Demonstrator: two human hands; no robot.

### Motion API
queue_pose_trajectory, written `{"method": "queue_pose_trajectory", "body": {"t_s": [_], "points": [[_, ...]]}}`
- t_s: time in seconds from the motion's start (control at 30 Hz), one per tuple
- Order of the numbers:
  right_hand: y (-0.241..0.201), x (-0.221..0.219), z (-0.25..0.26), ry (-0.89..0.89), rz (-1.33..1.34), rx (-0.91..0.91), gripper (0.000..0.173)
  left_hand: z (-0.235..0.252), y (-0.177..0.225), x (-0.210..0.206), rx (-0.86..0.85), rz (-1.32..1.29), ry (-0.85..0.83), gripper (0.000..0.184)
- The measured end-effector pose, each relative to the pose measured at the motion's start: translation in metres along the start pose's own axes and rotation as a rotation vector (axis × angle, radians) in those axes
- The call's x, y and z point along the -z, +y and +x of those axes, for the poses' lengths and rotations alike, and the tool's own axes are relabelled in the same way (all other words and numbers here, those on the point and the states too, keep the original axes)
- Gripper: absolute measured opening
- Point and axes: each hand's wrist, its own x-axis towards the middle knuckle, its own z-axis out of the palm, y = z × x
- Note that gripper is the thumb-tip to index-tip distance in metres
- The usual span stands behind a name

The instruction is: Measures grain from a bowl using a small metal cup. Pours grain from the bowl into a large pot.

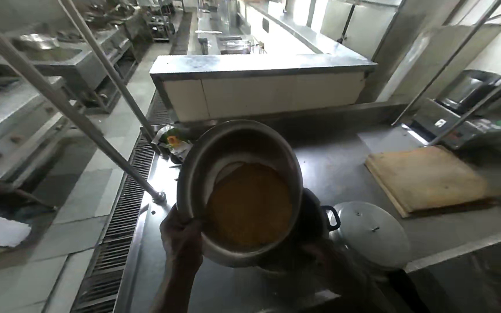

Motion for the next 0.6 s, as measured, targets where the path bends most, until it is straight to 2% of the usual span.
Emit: {"method": "queue_pose_trajectory", "body": {"t_s": [0.07,0.17,0.27,0.33,0.37,0.43,0.47,0.53,0.6], "points": [[0.014,0.003,0.015,0.215,-0.035,0.125,0.023,0.0,0.0,-0.001,-0.012,0.014,0.014,0.042],[0.019,0.015,0.051,0.375,-0.055,0.196,0.032,-0.002,0.0,-0.001,-0.041,0.018,0.007,0.037],[0.024,0.023,0.093,0.339,-0.079,0.155,0.057,-0.006,0.002,-0.002,-0.083,0.034,0.012,0.032],[0.038,0.02,0.121,0.283,-0.043,0.079,0.063,-0.006,-0.002,-0.001,-0.127,0.031,0.005,0.03],[0.043,0.019,0.125,0.255,0.016,0.014,0.057,-0.007,-0.003,0.0,-0.147,0.023,0.002,0.03],[0.033,0.022,0.118,0.206,0.2,-0.254,0.031,-0.008,-0.003,0.0,-0.195,0.012,-0.008,0.033],[0.03,0.024,0.115,0.201,0.265,-0.32,0.027,-0.009,-0.001,0.001,-0.219,0.024,-0.014,0.034],[0.03,0.023,0.107,0.249,0.475,-0.31,0.024,-0.01,-0.001,0.001,-0.27,0.052,-0.021,0.035],[0.03,0.015,0.104,0.366,0.796,-0.264,0.021,-0.01,-0.002,0.001,-0.3,0.073,-0.014,0.036]]}}
